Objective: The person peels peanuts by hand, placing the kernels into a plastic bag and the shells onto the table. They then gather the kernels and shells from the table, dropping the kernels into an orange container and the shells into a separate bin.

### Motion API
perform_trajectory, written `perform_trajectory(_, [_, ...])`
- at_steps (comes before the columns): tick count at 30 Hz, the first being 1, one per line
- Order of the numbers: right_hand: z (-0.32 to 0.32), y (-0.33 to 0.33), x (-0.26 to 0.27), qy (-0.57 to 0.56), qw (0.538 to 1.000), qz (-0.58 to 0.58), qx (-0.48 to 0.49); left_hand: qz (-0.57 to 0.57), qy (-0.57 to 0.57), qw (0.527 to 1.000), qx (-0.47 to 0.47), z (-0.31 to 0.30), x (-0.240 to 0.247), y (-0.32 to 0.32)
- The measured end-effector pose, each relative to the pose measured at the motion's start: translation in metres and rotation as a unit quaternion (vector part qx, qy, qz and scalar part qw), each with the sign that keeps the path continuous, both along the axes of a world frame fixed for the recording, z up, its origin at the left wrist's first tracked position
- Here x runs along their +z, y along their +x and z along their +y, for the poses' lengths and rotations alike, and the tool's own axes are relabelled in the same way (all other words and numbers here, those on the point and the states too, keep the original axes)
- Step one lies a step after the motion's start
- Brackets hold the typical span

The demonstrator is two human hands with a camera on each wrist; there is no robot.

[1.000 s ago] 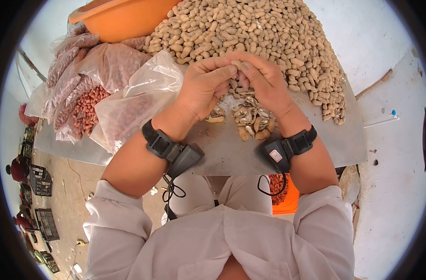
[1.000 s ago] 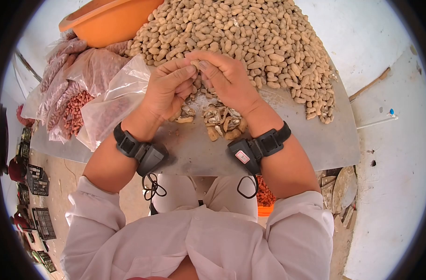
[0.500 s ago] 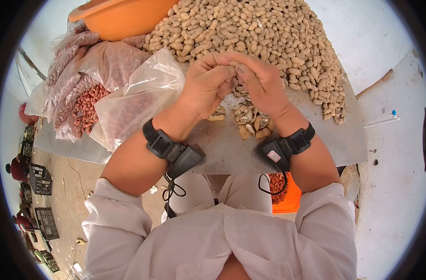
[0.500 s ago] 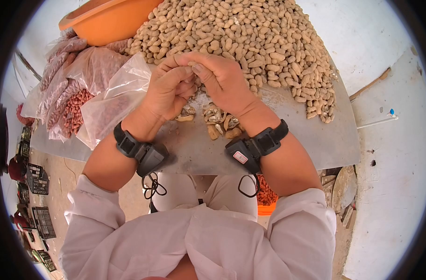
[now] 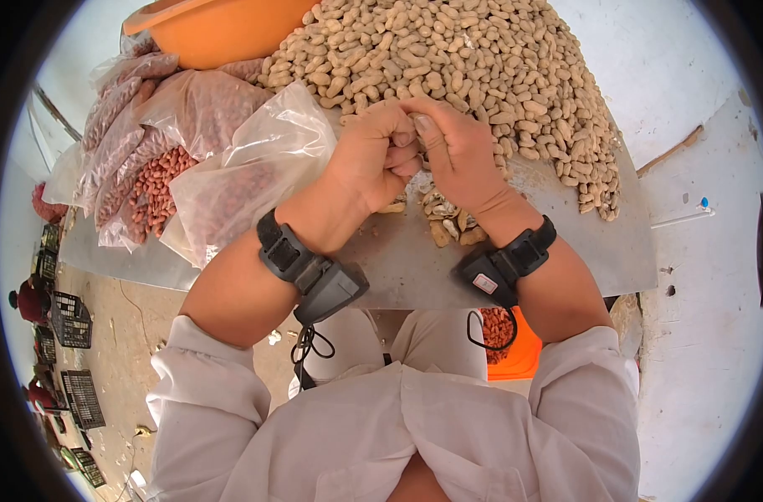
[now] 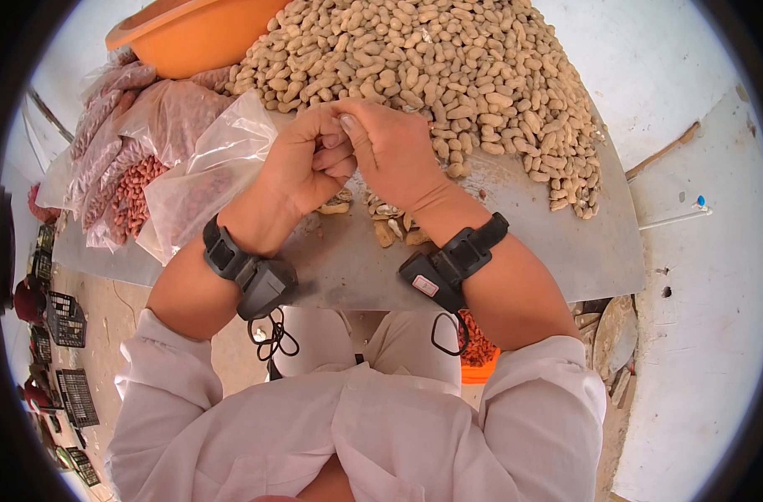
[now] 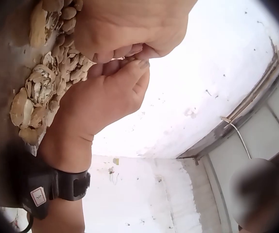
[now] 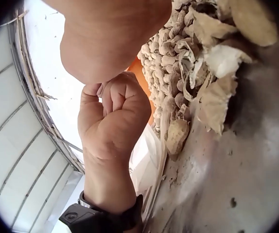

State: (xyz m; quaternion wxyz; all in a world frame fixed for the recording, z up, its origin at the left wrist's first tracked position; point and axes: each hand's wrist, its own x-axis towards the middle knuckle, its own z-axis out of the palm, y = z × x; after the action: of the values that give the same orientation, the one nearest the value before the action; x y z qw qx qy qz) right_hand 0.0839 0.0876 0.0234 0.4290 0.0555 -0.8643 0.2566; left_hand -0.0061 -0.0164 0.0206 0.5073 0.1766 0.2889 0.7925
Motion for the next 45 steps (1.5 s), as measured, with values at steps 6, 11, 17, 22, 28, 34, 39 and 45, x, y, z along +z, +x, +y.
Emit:
perform_trajectory(6, [-0.008,-0.001,0.0,-0.071,0.996,-0.031,-0.033,0.016,-0.035,0.999,0.035,0.004,-0.002,0.011])
perform_trajectory(11, [0.006,-0.011,-0.015,-0.354,0.93,-0.039,0.087,0.019,-0.054,0.997,0.052,0.006,-0.003,0.012])
perform_trajectory(17, [0.004,-0.002,-0.007,-0.589,0.778,-0.107,0.191,0.034,-0.045,0.996,0.074,0.008,-0.014,0.005])
perform_trajectory(22, [0.013,-0.002,-0.008,-0.573,0.79,-0.07,0.209,0.077,-0.089,0.99,0.074,0.005,-0.008,0.006])
perform_trajectory(28, [0.007,0.006,0.002,-0.215,0.973,-0.068,0.057,-0.022,-0.083,0.996,-0.014,0.004,-0.008,0.004])
perform_trajectory(34, [0.011,0.003,0.001,-0.034,0.991,-0.126,0.016,-0.078,-0.052,0.995,-0.033,0.007,-0.016,0.0])
perform_trajectory(39, [0.011,0.002,0.0,-0.081,0.99,-0.111,0.029,-0.085,-0.048,0.995,0.028,0.01,-0.015,0.002])
perform_trajectory(45, [0.017,0.001,0.0,-0.174,0.98,-0.09,0.015,0.043,0.015,0.999,0.024,0.007,-0.013,0.005])
